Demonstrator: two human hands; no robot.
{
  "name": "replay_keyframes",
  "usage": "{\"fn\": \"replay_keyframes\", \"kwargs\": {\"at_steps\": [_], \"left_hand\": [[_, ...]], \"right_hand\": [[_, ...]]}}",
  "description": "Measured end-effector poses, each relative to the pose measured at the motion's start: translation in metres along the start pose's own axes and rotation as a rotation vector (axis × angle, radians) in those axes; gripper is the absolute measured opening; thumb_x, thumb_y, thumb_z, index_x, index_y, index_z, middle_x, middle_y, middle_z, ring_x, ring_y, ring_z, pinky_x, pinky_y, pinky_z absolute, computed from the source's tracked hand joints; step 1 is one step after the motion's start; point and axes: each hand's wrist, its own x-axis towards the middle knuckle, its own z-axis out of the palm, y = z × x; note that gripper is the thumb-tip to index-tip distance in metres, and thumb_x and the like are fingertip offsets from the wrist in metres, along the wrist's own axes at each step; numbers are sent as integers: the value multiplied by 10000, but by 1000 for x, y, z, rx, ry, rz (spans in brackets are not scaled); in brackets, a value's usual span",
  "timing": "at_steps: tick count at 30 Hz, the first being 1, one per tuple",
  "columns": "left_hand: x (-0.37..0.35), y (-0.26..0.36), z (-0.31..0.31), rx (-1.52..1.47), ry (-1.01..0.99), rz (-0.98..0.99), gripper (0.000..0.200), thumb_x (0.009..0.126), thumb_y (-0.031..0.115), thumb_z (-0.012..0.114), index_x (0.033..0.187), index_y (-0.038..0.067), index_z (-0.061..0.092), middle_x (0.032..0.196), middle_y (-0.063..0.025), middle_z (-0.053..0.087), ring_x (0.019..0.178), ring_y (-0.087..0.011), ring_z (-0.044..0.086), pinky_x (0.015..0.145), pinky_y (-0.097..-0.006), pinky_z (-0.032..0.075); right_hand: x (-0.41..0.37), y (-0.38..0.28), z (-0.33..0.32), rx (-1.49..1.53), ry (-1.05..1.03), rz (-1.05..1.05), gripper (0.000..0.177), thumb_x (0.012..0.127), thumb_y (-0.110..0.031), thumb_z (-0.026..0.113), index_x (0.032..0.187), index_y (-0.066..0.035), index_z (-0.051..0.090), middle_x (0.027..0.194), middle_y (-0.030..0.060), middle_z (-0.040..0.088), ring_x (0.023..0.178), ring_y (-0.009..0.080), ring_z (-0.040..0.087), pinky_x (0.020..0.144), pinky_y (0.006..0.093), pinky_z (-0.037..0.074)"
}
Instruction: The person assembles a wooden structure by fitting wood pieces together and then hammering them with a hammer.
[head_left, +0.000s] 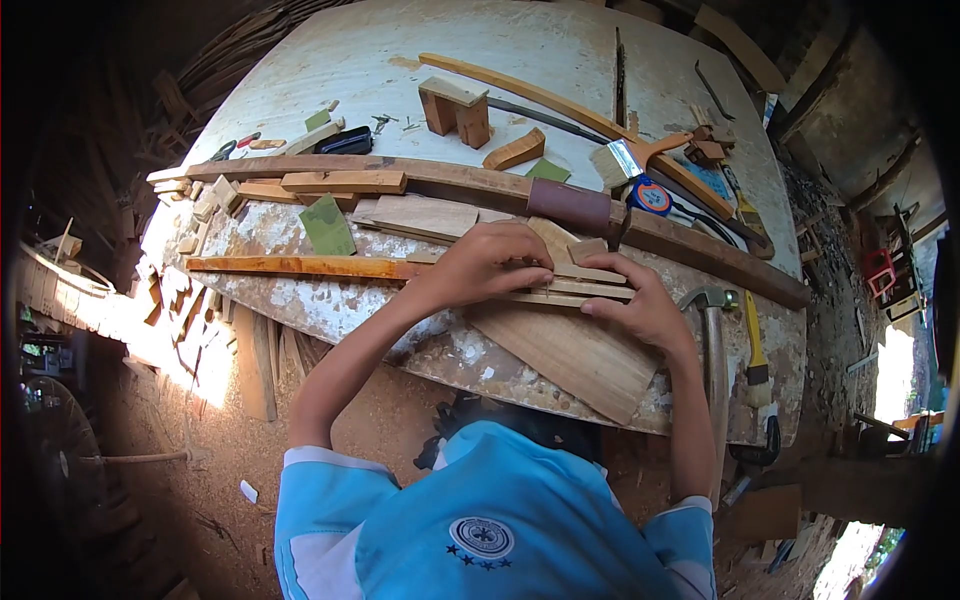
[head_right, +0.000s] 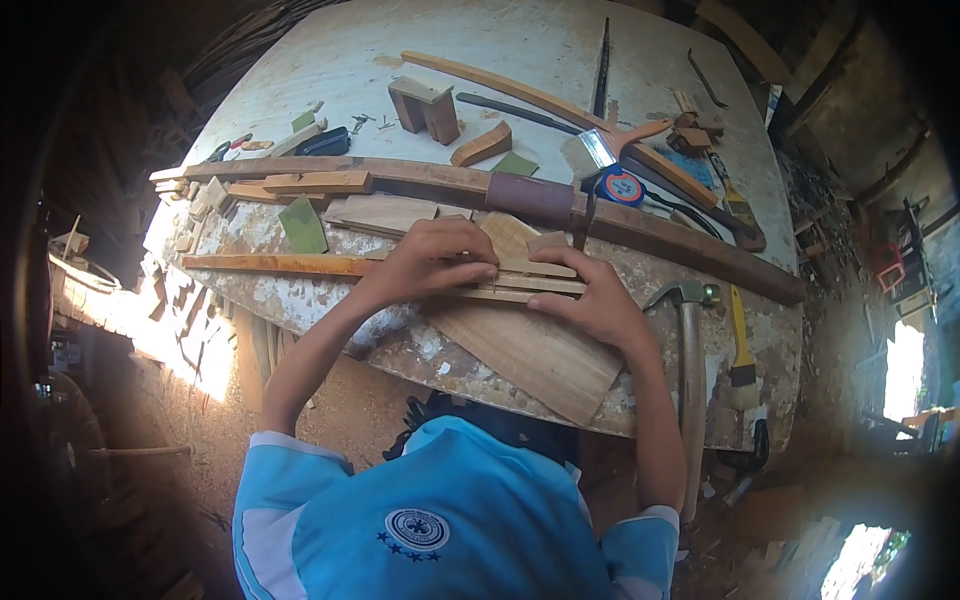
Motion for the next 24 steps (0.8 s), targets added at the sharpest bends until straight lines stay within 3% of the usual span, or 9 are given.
{"fn": "replay_keyframes", "kwargs": {"at_steps": [11,14,17,21,24], "left_hand": [[-1,0,0,8,-1,40,145,773,117,700,853,5,653,832,-112,642,782,-254,614,688,-340,488],[-2,1,-2,-9,-33,10,104,764,56,700,834,1,648,845,-72,655,796,-189,628,704,-310,495],[-3,10,-1,-147,-27,-136,102,795,51,652,880,2,626,831,-73,649,814,-146,630,733,-284,505],[-7,4,-4,-631,193,-292,136,815,29,633,943,-4,599,856,-50,639,861,-93,628,755,-237,511],[-6,9,-5,-345,77,-298,129,812,28,634,933,-3,600,876,-52,630,851,-97,628,744,-249,515]], "right_hand": [[0,5,1,5,2,-20,477,701,-165,779,1128,-47,603,1020,89,650,939,158,612,848,280,460],[-2,1,2,-12,16,-20,470,699,-164,779,1117,-44,604,1021,100,653,955,161,616,847,284,461],[-6,-1,4,-64,45,-48,466,683,-129,775,1106,-37,601,1036,118,653,967,201,629,847,301,469],[-8,3,14,-242,137,-144,504,642,-71,786,1107,-40,596,1092,124,643,1011,246,622,890,327,467],[-10,12,17,-191,192,-94,533,634,-67,788,1127,-44,587,1106,124,637,1023,247,617,897,332,467]]}}
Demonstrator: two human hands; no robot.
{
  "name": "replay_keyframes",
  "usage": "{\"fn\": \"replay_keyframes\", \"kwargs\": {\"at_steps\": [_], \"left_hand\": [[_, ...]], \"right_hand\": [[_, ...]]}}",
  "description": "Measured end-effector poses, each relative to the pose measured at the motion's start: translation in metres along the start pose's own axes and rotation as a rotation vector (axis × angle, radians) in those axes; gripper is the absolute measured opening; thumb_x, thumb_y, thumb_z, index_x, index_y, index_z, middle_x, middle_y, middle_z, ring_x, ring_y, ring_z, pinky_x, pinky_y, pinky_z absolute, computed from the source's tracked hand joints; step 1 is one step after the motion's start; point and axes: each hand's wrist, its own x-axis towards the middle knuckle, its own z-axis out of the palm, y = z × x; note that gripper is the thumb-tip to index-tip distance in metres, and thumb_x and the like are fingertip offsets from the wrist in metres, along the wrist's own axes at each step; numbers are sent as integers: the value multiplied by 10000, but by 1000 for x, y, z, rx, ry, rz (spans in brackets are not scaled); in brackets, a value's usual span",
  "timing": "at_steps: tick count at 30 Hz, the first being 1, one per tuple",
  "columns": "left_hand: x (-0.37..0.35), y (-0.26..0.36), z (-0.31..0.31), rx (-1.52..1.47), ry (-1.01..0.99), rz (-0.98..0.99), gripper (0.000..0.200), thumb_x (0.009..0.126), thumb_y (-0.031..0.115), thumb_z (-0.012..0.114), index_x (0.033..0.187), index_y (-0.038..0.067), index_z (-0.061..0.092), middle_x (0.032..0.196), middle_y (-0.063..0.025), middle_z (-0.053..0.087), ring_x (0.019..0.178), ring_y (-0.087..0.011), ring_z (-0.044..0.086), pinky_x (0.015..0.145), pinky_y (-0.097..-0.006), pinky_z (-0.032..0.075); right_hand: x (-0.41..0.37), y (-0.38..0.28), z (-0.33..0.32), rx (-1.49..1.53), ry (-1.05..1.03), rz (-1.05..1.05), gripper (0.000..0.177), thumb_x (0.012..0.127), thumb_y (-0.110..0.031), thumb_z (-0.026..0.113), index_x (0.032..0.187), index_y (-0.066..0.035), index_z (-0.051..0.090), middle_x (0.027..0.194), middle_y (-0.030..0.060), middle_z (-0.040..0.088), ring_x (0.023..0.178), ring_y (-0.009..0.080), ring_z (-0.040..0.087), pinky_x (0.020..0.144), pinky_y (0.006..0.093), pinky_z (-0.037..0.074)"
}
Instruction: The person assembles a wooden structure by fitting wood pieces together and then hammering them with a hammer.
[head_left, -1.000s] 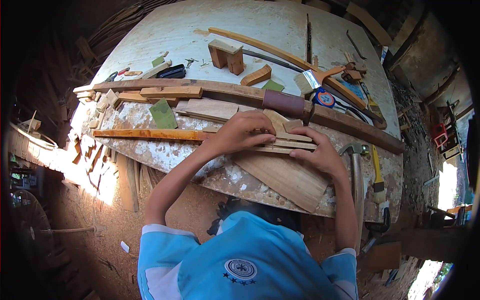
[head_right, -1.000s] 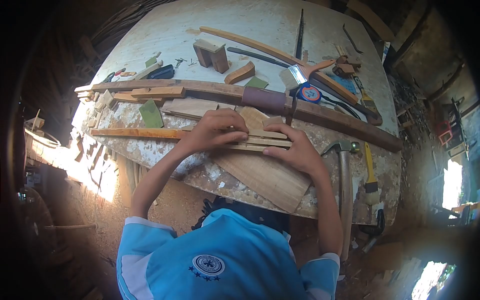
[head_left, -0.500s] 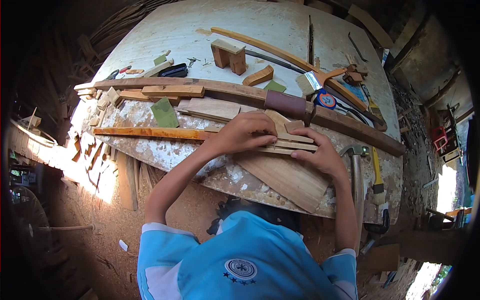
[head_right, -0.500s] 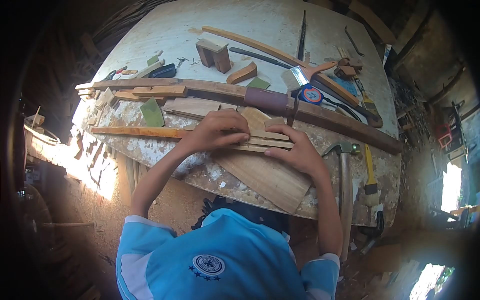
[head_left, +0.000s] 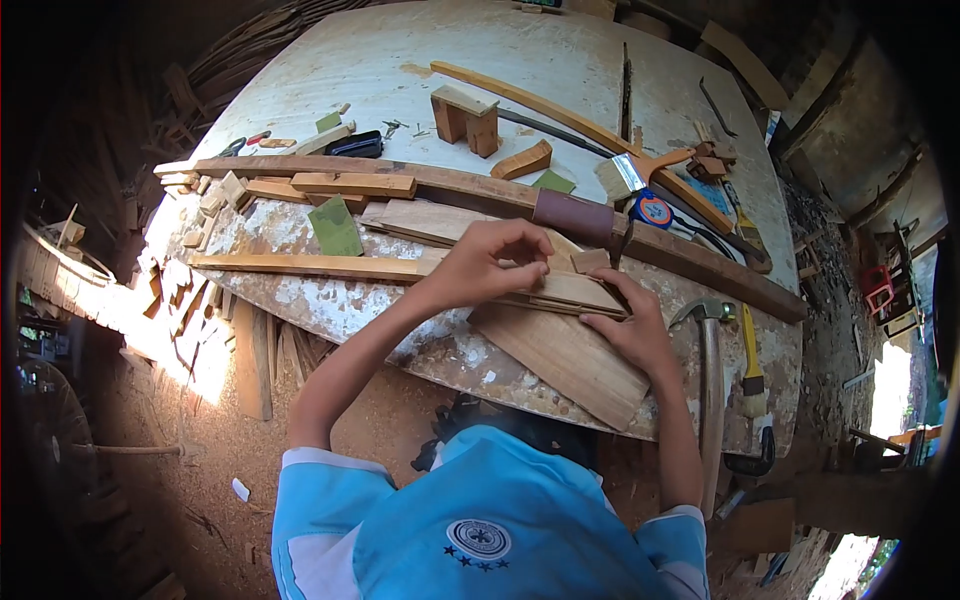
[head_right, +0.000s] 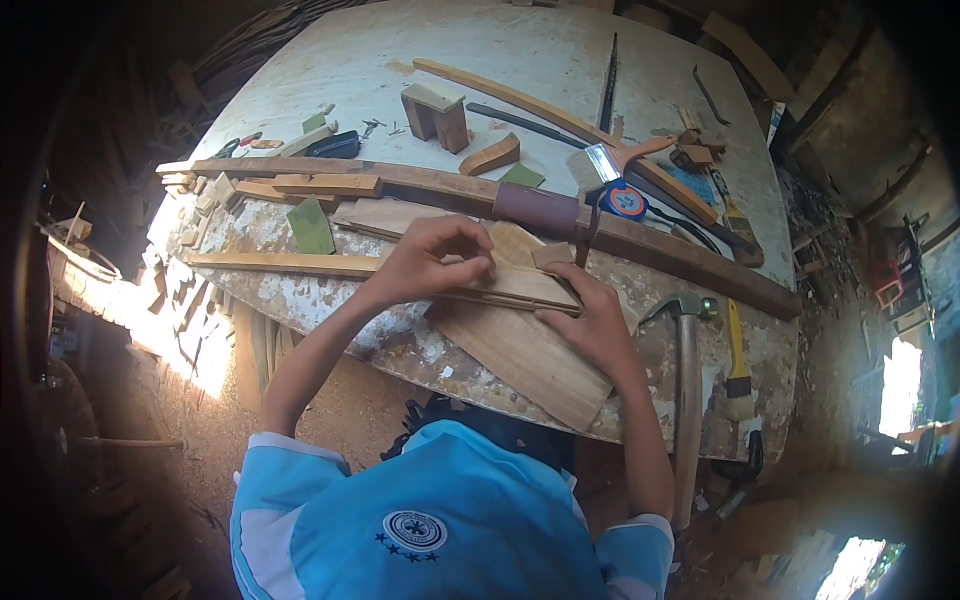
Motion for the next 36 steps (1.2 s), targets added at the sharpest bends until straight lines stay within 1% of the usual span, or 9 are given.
{"fn": "replay_keyframes", "kwargs": {"at_steps": [8,12,16,22,23,26,30,31,36], "left_hand": [[11,-10,15,376,-9,370,168,789,30,636,946,9,578,902,-116,605,789,-224,612,651,-320,492],[11,-12,14,284,-55,299,202,791,51,644,981,15,586,908,-98,618,810,-206,618,685,-325,498],[11,-15,13,155,-74,208,248,787,37,653,1022,14,578,867,-83,637,796,-185,629,698,-300,498],[14,-19,15,40,-115,151,301,821,47,653,1102,27,549,882,-51,620,828,-117,605,749,-261,491],[14,-18,15,47,-115,144,304,822,44,652,1106,28,546,881,-50,618,830,-114,605,751,-258,491],[12,-16,13,60,-107,135,310,823,45,652,1108,27,531,864,-49,621,832,-114,610,755,-252,493],[12,-17,14,-8,-106,91,303,819,51,658,1093,27,530,838,-36,632,823,-113,619,762,-254,492],[12,-18,15,-5,-105,90,303,818,51,659,1092,27,531,837,-36,634,821,-112,620,765,-255,491],[11,-15,14,44,-89,78,314,808,48,666,1088,9,530,838,-39,657,824,-97,620,784,-250,474]], "right_hand": [[-5,-9,-15,-143,-11,30,645,672,-109,747,1260,-73,484,1204,155,558,1134,312,529,959,401,408],[-22,-11,-49,-291,83,59,628,693,-112,722,1269,-66,477,1222,160,535,1161,319,502,978,402,390],[-55,5,-75,-587,352,273,617,711,-118,716,1270,-44,464,1215,194,521,1144,369,491,967,422,387],[-83,26,-69,-767,348,628,627,729,-147,717,1272,-3,439,1206,273,501,1118,413,491,931,441,395],[-91,44,-73,-724,412,514,566,742,-168,712,1215,34,476,1167,292,520,1077,423,511,891,450,406],[-90,65,-86,-580,265,684,524,782,-214,681,1204,39,501,1069,303,561,1019,440,540,880,455,411],[-92,39,-76,-698,361,422,423,861,-213,571,1152,90,520,1057,321,565,1036,451,527,876,465,403],[-88,25,-75,-648,397,284,333,923,-227,489,1066,65,558,967,256,600,883,367,605,773,429,459],[-62,-94,-61,362,124,492,288,983,-271,377,1068,-19,486,734,60,528,588,92,514,527,299,437]]}}
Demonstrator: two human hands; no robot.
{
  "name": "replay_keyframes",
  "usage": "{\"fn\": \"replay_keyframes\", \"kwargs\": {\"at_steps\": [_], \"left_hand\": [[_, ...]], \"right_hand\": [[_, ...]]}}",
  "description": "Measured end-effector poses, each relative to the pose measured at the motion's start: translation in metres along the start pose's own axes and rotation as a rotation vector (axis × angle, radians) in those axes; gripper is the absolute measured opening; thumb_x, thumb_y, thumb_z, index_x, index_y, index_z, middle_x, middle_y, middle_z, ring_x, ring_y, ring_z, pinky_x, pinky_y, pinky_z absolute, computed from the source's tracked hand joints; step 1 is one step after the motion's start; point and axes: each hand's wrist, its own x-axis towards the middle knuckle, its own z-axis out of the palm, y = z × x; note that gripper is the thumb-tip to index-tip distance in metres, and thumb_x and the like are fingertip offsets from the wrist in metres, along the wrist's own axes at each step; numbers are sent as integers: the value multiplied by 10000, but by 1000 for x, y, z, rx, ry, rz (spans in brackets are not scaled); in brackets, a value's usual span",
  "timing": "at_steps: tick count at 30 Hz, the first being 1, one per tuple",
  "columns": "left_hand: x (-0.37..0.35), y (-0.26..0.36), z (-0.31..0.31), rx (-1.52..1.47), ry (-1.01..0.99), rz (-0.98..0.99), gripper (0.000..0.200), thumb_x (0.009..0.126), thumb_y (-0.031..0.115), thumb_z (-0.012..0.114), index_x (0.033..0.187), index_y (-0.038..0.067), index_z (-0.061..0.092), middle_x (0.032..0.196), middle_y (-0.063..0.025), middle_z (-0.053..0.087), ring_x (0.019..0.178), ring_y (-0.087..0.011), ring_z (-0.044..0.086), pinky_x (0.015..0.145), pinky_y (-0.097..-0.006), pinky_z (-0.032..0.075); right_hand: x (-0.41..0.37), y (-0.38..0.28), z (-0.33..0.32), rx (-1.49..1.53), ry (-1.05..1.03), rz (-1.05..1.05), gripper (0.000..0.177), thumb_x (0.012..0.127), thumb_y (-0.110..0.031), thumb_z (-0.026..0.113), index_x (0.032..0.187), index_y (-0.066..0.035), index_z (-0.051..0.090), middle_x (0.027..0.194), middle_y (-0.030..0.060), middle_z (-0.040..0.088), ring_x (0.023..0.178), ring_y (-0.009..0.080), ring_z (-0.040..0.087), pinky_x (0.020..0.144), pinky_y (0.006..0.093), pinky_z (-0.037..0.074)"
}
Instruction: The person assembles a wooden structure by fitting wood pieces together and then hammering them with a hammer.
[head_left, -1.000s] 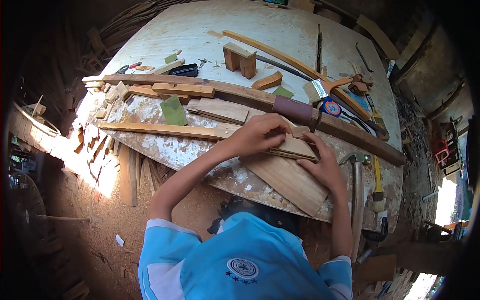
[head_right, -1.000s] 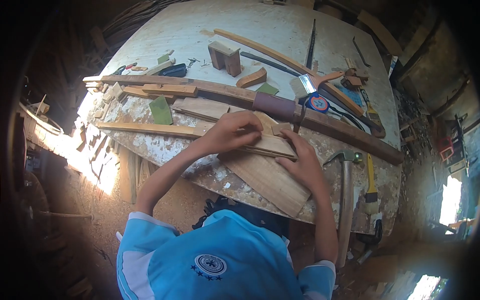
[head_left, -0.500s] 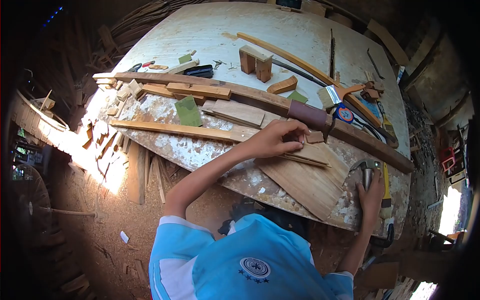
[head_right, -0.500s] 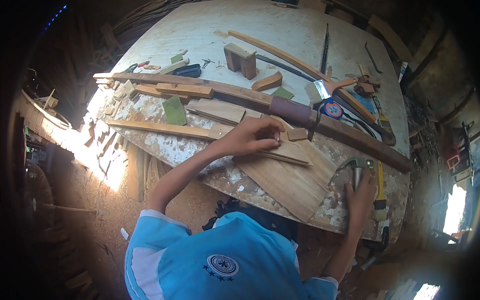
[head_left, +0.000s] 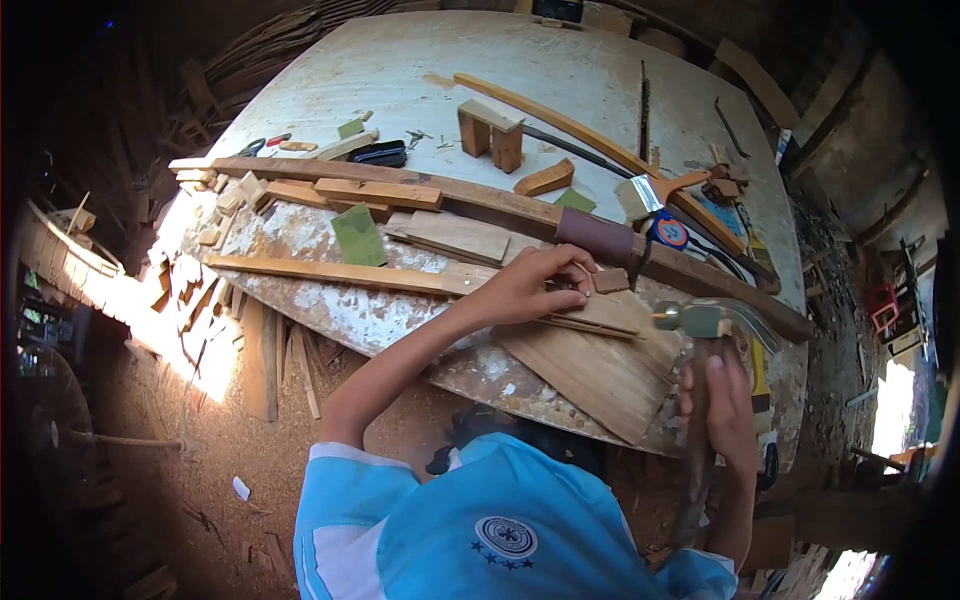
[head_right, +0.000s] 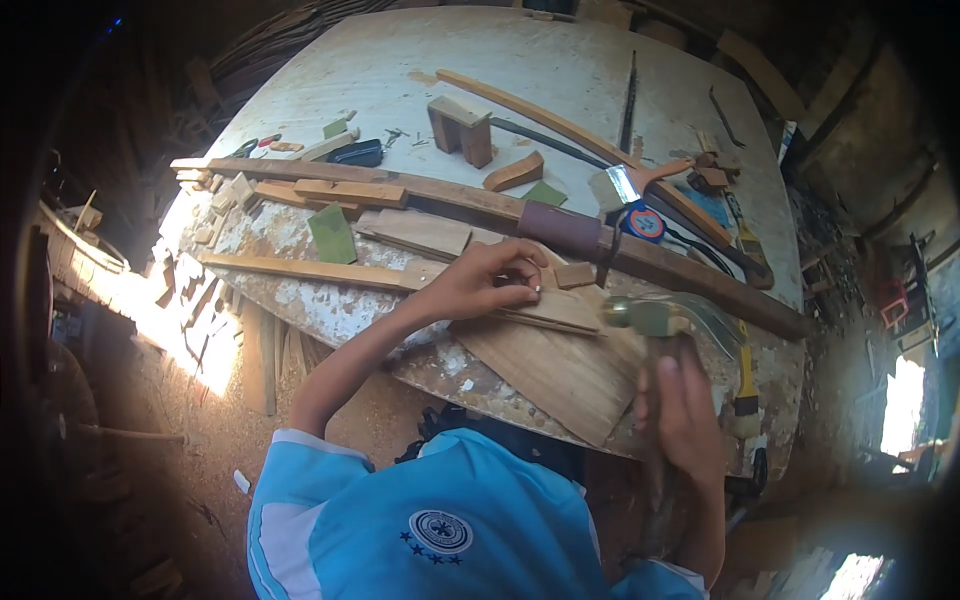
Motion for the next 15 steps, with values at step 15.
{"fn": "replay_keyframes", "kwargs": {"at_steps": [15], "left_hand": [[1,9,0,29,17,-66,295,789,36,659,1056,-13,543,829,-88,675,802,-140,655,749,-269,494]], "right_hand": [[48,-26,39,-480,-208,-295,283,951,-173,432,1145,32,448,618,80,526,483,165,528,478,312,416]]}}
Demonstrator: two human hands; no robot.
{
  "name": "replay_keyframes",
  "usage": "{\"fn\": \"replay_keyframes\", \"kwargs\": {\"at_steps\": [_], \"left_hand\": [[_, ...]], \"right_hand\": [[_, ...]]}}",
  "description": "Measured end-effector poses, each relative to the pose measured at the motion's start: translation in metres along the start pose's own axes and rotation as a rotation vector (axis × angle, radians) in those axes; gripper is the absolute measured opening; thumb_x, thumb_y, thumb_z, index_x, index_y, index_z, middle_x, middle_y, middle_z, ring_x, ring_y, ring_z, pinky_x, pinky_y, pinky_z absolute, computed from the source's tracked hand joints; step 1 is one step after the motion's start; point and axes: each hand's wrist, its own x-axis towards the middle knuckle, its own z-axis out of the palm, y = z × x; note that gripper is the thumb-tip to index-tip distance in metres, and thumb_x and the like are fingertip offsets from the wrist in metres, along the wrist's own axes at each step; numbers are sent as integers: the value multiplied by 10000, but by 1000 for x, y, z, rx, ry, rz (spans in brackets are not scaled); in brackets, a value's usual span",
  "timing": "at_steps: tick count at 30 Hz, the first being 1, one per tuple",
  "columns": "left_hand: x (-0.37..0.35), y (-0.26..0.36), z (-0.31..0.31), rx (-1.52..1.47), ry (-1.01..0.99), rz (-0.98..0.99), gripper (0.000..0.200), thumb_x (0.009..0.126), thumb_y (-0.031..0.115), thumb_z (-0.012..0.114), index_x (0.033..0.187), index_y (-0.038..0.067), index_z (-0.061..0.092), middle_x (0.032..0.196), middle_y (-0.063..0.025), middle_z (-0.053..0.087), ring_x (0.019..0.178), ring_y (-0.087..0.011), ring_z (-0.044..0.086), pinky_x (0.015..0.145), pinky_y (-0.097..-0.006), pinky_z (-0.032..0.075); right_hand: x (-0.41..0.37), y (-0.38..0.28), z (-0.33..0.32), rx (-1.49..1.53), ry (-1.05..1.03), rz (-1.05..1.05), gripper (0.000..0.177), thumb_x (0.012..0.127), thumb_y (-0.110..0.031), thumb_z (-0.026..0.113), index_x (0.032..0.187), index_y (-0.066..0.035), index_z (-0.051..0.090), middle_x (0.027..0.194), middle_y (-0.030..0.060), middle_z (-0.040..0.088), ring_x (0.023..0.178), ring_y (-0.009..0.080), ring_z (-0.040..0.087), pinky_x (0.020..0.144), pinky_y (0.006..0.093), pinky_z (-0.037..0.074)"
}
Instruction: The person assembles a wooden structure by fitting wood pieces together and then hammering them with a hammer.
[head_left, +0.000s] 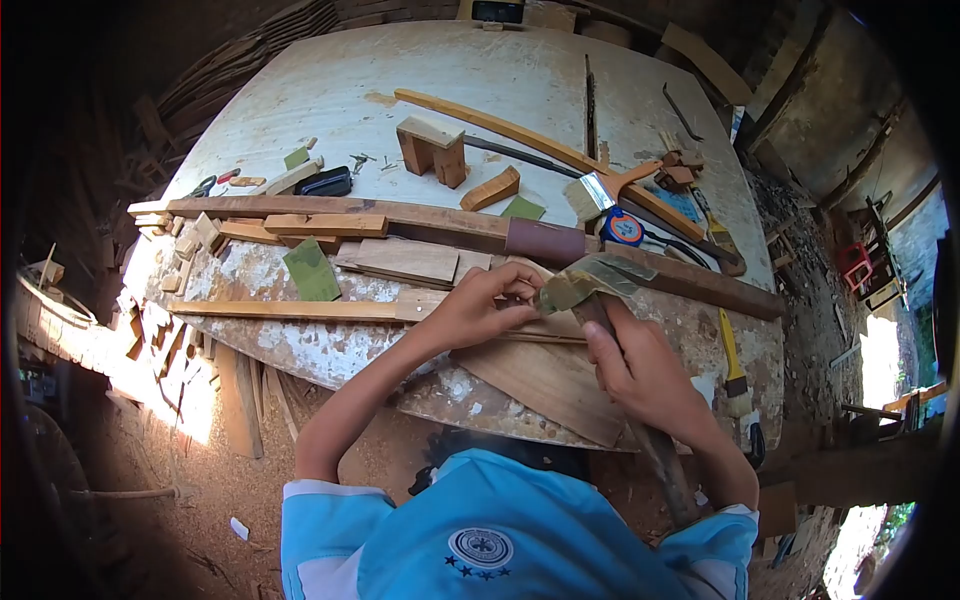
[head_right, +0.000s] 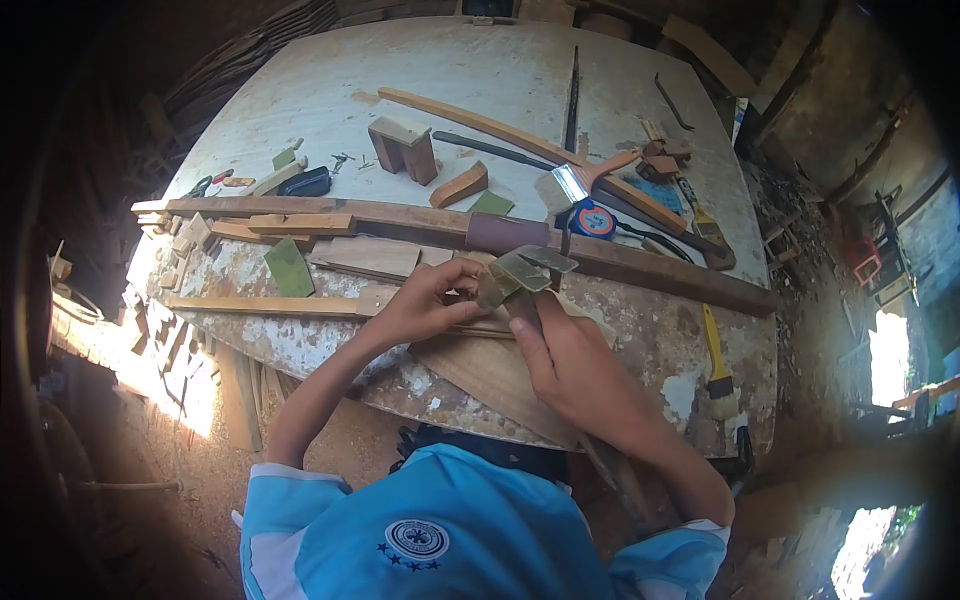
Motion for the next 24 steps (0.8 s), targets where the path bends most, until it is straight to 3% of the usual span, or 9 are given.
{"fn": "replay_keyframes", "kwargs": {"at_steps": [4,8,10,14,16,18,21,24], "left_hand": [[0,1,-1,-7,-11,-23,284,793,40,655,1050,-13,546,835,-96,673,809,-147,656,746,-274,497],[-1,1,1,5,-12,-34,301,794,59,666,1067,-6,557,856,-95,675,811,-150,654,740,-276,497],[-1,-11,3,100,16,61,354,783,94,698,1101,5,572,880,-80,684,798,-137,650,714,-275,494],[-1,-7,0,13,-7,-15,329,789,98,690,1091,18,590,907,-89,686,794,-165,656,704,-280,494],[-1,-5,-2,33,-30,-18,289,793,99,684,1062,22,611,904,-89,687,801,-164,655,703,-280,493],[0,0,-3,104,-33,38,181,803,102,668,965,21,656,890,-89,688,794,-171,654,702,-282,491],[1,-2,-3,77,-46,54,135,807,103,658,909,16,670,889,-94,683,793,-185,650,703,-287,489],[2,-4,-3,120,-51,138,131,809,109,656,901,16,672,881,-95,675,793,-196,644,702,-288,487]], "right_hand": [[-5,-21,-10,-8,133,-109,270,949,-164,431,1134,32,457,618,89,529,490,176,533,487,318,419],[0,13,11,-180,49,-127,259,948,-145,430,1132,34,468,617,69,518,500,146,523,476,289,408],[-2,-3,1,-93,37,-65,264,942,-139,444,1139,33,474,626,69,524,506,146,522,484,292,413],[-13,-19,-14,-136,100,-97,311,915,-127,508,1177,36,473,660,62,549,486,156,510,493,318,425],[-16,-15,-14,-126,159,-97,371,887,-140,562,1200,37,471,745,80,589,581,177,562,580,332,461],[-12,1,-10,-329,316,-269,509,821,-195,669,1229,38,473,932,119,625,836,211,609,794,349,477],[-12,5,-3,-79,278,159,557,779,-234,715,1212,39,497,1034,157,616,1015,239,568,938,370,411],[-3,37,-2,-110,231,-48,497,758,-231,734,1135,29,541,935,117,620,841,195,608,791,331,486]]}}
